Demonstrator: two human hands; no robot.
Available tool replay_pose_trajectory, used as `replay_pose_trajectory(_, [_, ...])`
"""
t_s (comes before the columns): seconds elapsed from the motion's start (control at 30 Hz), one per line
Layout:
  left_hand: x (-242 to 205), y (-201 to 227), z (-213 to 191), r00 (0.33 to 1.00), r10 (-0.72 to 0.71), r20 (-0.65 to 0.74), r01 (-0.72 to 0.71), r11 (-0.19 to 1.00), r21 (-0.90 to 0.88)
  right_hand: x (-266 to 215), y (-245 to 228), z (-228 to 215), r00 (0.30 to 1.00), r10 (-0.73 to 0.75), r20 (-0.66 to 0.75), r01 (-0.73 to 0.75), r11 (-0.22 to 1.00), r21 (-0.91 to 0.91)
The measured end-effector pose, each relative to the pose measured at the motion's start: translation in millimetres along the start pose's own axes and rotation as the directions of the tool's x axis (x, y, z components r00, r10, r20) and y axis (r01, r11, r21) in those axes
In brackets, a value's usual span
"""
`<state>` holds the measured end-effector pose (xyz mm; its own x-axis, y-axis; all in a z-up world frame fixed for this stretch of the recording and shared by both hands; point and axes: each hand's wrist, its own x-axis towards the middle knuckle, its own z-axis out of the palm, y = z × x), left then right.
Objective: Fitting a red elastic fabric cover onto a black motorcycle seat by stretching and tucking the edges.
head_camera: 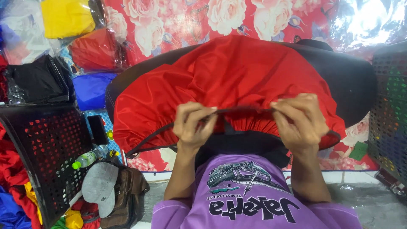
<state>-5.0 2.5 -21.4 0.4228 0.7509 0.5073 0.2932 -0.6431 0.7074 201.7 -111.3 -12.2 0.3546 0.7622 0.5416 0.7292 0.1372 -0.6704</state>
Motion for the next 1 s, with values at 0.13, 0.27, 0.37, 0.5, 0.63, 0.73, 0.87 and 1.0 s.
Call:
replay_pose_trajectory(0.13, [-11,-14,1,0.988,0.132,-0.085,-0.128,0.990,0.051,-17,12,3,0.964,-0.146,-0.221,0.116,0.983,-0.142])
replay_pose_trajectory(0.27, [7,7,-10,0.981,0.095,0.170,-0.104,0.993,0.047,-21,14,9,0.941,-0.169,-0.293,0.118,0.976,-0.183])
replay_pose_trajectory(0.37, [20,27,-10,0.958,0.113,0.265,-0.128,0.991,0.043,-25,16,9,0.937,-0.166,-0.307,0.110,0.975,-0.193])
replay_pose_trajectory(0.5, [37,48,4,0.928,0.209,0.308,-0.258,0.958,0.128,-26,13,8,0.948,-0.157,-0.278,0.119,0.982,-0.149])
replay_pose_trajectory(0.63, [56,52,36,0.896,0.429,0.118,-0.433,0.901,0.012,-6,18,23,0.772,-0.358,-0.525,0.302,0.934,-0.194])
replay_pose_trajectory(0.73, [55,44,41,0.906,0.420,-0.047,-0.419,0.907,0.037,-12,21,13,0.849,-0.325,-0.416,0.245,0.941,-0.234])
replay_pose_trajectory(0.87, [50,35,48,0.905,0.415,-0.093,-0.408,0.909,0.088,-19,28,12,0.875,-0.309,-0.372,0.238,0.945,-0.224])
replay_pose_trajectory(1.0, [55,46,45,0.908,0.419,0.008,-0.417,0.902,0.111,-11,18,15,0.858,-0.297,-0.418,0.218,0.949,-0.226])
